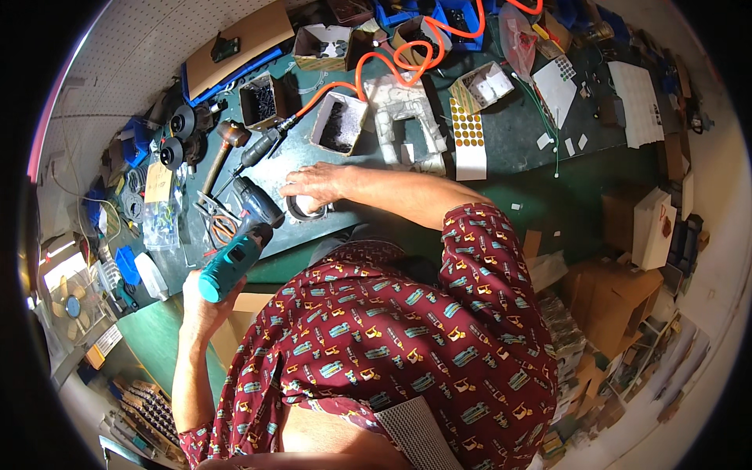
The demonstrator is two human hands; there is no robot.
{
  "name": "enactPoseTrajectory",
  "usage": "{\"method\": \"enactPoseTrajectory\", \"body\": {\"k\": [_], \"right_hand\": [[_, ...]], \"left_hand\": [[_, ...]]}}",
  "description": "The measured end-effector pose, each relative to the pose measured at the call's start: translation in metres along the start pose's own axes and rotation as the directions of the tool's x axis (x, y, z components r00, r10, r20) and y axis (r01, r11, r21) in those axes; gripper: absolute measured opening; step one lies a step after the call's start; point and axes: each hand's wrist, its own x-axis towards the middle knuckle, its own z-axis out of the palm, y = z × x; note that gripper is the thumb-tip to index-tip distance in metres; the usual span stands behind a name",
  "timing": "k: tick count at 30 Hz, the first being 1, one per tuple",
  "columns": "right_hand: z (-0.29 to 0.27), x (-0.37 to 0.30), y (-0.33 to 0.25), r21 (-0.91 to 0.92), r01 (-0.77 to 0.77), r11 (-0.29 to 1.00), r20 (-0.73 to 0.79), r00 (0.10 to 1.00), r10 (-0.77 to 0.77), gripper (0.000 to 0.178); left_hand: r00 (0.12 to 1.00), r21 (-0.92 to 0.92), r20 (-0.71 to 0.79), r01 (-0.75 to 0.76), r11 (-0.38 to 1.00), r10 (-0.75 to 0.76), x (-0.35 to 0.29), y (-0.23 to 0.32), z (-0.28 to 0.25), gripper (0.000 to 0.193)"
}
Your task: The person assembles a small electrical component on a cluttered workbench. They use a cordless drill to fasten parts, then insert and secure wires into the housing using their hands and a screwdriver.
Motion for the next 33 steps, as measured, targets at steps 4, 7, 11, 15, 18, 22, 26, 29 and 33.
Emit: {"method": "enactPoseTrajectory", "body": {"k": [4,7,11,15,18,22,26,29,33], "right_hand": [[-0.001,0.001,-0.001,-0.002,-0.026,1.0,0.024,0.999,0.026,0.068],[0.0,0.002,-0.002,-0.001,-0.023,1.0,0.026,0.999,0.023,0.067],[0.001,0.002,0.001,-0.001,-0.041,0.999,0.034,0.999,0.041,0.071],[0.0,0.006,-0.002,-0.01,-0.037,0.999,0.04,0.998,0.038,0.075],[-0.007,0.007,-0.004,-0.029,-0.062,0.998,0.078,0.995,0.064,0.074],[-0.001,0.007,-0.006,-0.016,-0.012,1.0,0.0,1.0,0.012,0.076],[-0.01,-0.007,-0.007,-0.009,-0.043,0.999,-0.057,0.997,0.042,0.071],[-0.028,-0.007,-0.007,0.268,-0.113,0.957,-0.166,0.973,0.162,0.053],[-0.058,-0.022,0.059,-0.022,-0.577,0.816,-0.134,0.811,0.57,0.021]], "left_hand": [[0.997,0.147,0.066,0.033,0.989,-0.043,0.008,0.012,-0.001,0.027],[0.994,0.203,0.086,0.049,0.978,-0.068,0.016,0.02,-0.008,0.029],[0.99,0.192,0.122,0.052,0.98,-0.076,0.038,0.038,-0.022,0.026],[0.986,0.171,0.156,0.035,0.985,-0.063,0.048,0.038,-0.027,0.023],[0.99,0.193,0.135,0.018,0.981,-0.045,0.049,0.036,-0.024,0.023],[0.992,0.255,0.126,-0.007,0.967,-0.026,0.041,0.035,-0.024,0.026],[0.999,0.168,0.048,0.015,0.986,-0.023,0.034,0.033,-0.019,0.025],[1.0,0.044,-0.026,0.011,0.999,-0.01,0.014,0.024,-0.017,0.023],[0.998,-0.157,-0.058,0.028,0.987,-0.038,0.005,0.011,-0.004,0.019]]}}
